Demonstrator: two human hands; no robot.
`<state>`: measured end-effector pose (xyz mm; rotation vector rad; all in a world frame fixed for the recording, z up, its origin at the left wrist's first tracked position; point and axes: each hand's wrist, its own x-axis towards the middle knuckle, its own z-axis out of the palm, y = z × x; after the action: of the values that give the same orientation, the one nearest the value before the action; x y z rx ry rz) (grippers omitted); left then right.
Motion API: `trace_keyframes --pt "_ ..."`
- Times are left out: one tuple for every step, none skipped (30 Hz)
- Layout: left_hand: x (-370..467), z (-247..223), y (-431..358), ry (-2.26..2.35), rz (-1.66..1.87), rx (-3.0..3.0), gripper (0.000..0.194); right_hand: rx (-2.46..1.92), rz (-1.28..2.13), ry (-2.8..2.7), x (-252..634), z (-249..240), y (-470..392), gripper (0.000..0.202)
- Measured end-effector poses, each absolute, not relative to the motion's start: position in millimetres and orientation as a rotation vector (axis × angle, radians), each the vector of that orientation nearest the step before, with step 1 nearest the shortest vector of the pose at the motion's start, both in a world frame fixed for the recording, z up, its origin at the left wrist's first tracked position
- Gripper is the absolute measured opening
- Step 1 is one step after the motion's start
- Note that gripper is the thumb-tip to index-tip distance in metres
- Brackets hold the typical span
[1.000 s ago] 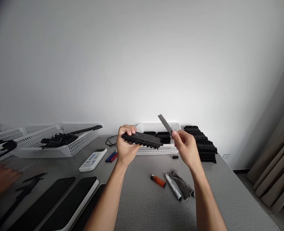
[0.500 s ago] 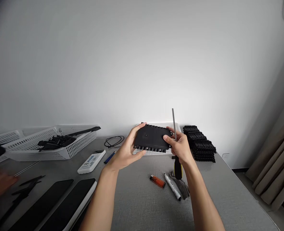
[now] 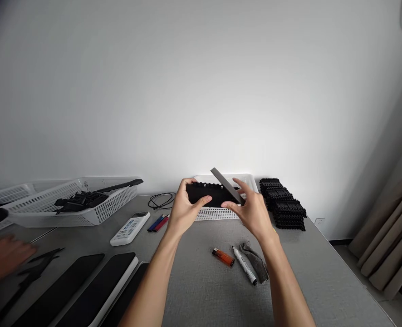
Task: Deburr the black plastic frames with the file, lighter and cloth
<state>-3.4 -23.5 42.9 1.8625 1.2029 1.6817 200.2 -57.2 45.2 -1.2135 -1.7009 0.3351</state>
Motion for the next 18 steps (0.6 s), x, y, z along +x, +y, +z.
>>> trace_keyframes --pt "-6.2 44.2 -23.3 1.207 1.698 1.887 0.042 -1.191 0.341 -1.717 204.6 47.9 -60.1 0.061" --pt "-8.8 45.3 -23.1 1.204 1.715 1.916 0.041 -1.159 0.354 -1.732 209.1 50.5 -63.0 0.056" --pt "-11.0 46.1 -22.9 1.192 1.732 1.949 0.040 -1.132 0.361 -1.740 213.3 52.9 -65.7 0.050" --pt "-12.6 46.5 -22.5 1.172 1.746 1.983 0.039 -1.118 0.359 -1.744 216.7 55.0 -68.2 0.047" --pt "-13.6 46.5 -22.2 1.148 1.755 2.014 0.037 -1.119 0.348 -1.748 219.1 56.7 -70.4 0.046" --pt "-14.0 46.0 -21.8 1.124 1.760 2.041 0.036 -1.134 0.327 -1.751 220.5 57.9 -72.3 0.046" --pt "-13.9 45.3 -21.5 1.101 1.758 2.060 0.036 -1.158 0.299 -1.755 220.8 58.6 -73.9 0.046" --pt "-13.4 44.4 -21.3 1.079 1.750 2.073 0.035 -1.186 0.271 -1.762 220.1 59.0 -75.2 0.046" --pt "-12.6 43.6 -21.4 1.058 1.740 2.084 0.035 -1.212 0.247 -1.774 218.8 59.1 -76.3 0.047" --pt "-11.8 43.0 -21.7 1.037 1.731 2.095 0.034 -1.236 0.225 -1.786 217.0 59.1 -77.1 0.048" --pt "-10.9 42.7 -22.3 1.017 1.726 2.107 0.033 -1.261 0.205 -1.795 214.8 59.1 -77.8 0.049" --pt "-10.1 42.6 -23.2 1.001 1.723 2.122 0.032 -1.284 0.189 -1.800 212.6 59.2 -78.4 0.049" --pt "-9.4 42.8 -24.1 0.988 1.721 2.138 0.031 -1.303 0.176 -1.800 210.5 59.4 -78.8 0.049" --pt "-9.0 43.1 -25.2 0.976 1.720 2.154 0.030 -1.319 0.167 -1.797 208.5 59.7 -79.2 0.050" --pt "-8.8 43.5 -26.1 0.964 1.719 2.169 0.030 -1.329 0.160 -1.791 206.8 60.0 -79.5 0.051" --pt "-8.8 43.8 -26.8 0.950 1.718 2.180 0.029 -1.336 0.155 -1.784 205.5 60.2 -79.7 0.052" --pt "-9.0 43.9 -27.3 0.936 1.718 2.189 0.029 -1.341 0.150 -1.777 204.8 60.3 -79.7 0.053" --pt "-9.4 43.8 -27.4 0.922 1.723 2.194 0.030 -1.341 0.148 -1.769 204.6 60.2 -79.5 0.053"
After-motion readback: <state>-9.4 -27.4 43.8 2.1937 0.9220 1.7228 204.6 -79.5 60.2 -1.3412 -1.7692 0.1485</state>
